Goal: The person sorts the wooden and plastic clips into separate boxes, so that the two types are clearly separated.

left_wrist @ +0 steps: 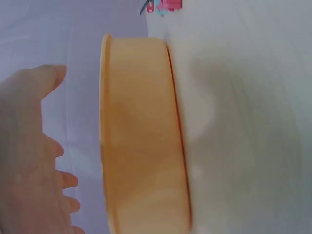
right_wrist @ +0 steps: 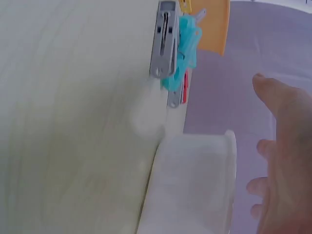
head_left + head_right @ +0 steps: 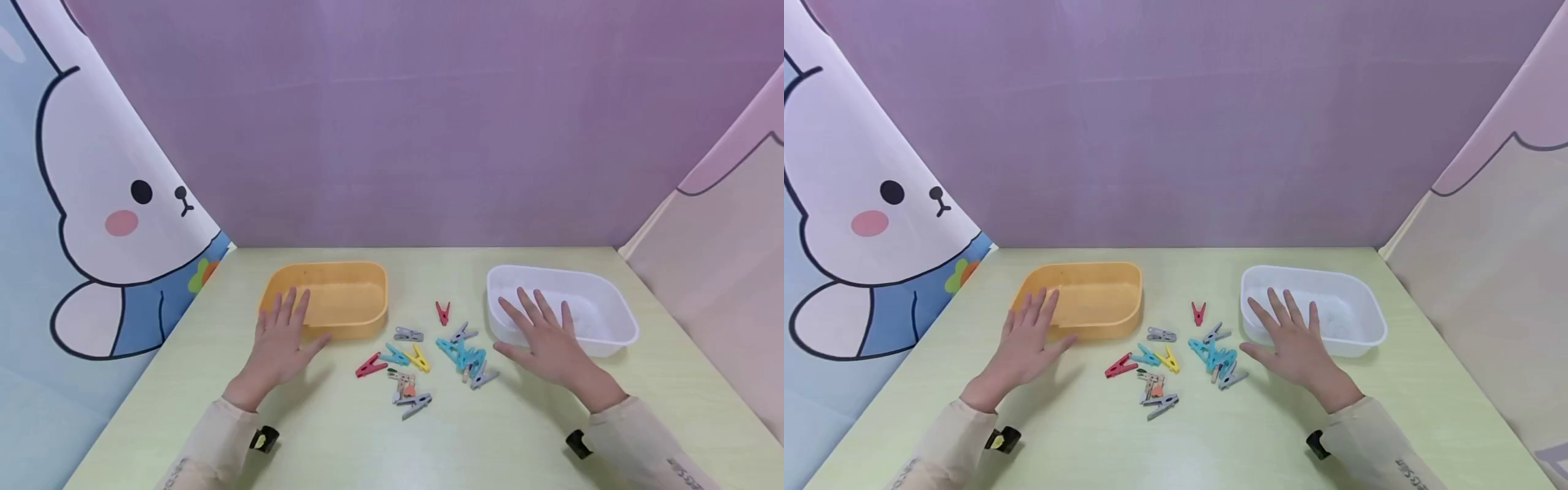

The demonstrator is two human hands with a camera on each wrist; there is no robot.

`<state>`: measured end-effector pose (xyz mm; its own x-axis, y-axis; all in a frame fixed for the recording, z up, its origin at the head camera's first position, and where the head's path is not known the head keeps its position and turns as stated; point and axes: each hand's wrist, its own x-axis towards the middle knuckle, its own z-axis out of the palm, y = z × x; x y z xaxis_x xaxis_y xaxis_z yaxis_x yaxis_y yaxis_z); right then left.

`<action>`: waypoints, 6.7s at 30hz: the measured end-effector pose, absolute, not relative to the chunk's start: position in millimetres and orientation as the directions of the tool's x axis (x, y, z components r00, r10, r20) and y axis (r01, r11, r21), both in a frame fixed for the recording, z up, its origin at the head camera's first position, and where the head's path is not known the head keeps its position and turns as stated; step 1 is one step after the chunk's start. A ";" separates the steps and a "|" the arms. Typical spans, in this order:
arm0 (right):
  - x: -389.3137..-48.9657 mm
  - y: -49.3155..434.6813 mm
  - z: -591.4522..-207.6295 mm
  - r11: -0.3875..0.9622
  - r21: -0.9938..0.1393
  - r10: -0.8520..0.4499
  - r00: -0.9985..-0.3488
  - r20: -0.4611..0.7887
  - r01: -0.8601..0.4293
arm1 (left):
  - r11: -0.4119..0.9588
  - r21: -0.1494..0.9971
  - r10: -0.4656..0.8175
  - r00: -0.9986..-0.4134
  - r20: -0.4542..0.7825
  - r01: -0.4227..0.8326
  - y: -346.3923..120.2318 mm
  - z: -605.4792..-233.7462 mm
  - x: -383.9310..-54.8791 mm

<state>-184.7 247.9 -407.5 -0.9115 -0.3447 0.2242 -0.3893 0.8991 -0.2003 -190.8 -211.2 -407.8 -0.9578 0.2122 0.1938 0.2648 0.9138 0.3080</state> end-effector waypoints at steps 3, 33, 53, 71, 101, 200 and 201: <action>-183.9 241.6 -407.9 0.882 -0.191 -0.376 -0.888 0.265 -0.431 | 0.899 0.365 0.169 -0.960 0.223 0.243 -220.3 -408.2 -190.6; -183.0 141.2 -422.4 0.468 -0.291 -0.794 -0.541 0.276 -0.835 | 0.314 0.938 -0.224 -0.971 -0.081 -0.150 -272.2 -428.0 -208.1; -192.0 117.4 -424.0 0.437 -0.397 -0.860 -0.504 0.079 -0.807 | -0.186 0.967 -0.161 -0.965 -0.206 -0.175 -287.4 -447.4 -222.4; -200.7 108.3 -422.7 0.444 -0.393 -0.868 -0.496 0.035 -0.805 | -0.253 0.945 -0.085 -0.968 -0.235 -0.207 -294.6 -444.9 -219.7; -215.9 99.9 -401.2 0.534 -0.602 -0.820 -0.538 -0.197 -0.594 | -0.322 0.936 -0.071 -0.982 -0.174 -0.142 -299.2 -449.6 -215.9; -306.7 -13.5 -344.4 0.351 -0.936 -0.491 -0.851 -0.187 0.003 | -0.261 0.947 -0.071 -0.974 -0.214 -0.190 -302.3 -451.3 -212.8; -306.7 -14.5 -348.4 0.343 -0.939 -0.480 -0.856 -0.190 0.016 | -0.263 0.946 -0.071 -0.975 -0.212 -0.187 -302.2 -451.4 -212.5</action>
<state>-306.7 -14.5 -348.4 -0.8562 -0.4805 -0.1900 0.0157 0.3433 -0.9391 -212.5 -302.2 -451.4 -0.9747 -0.0710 -0.2120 -0.1867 -0.2635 0.9464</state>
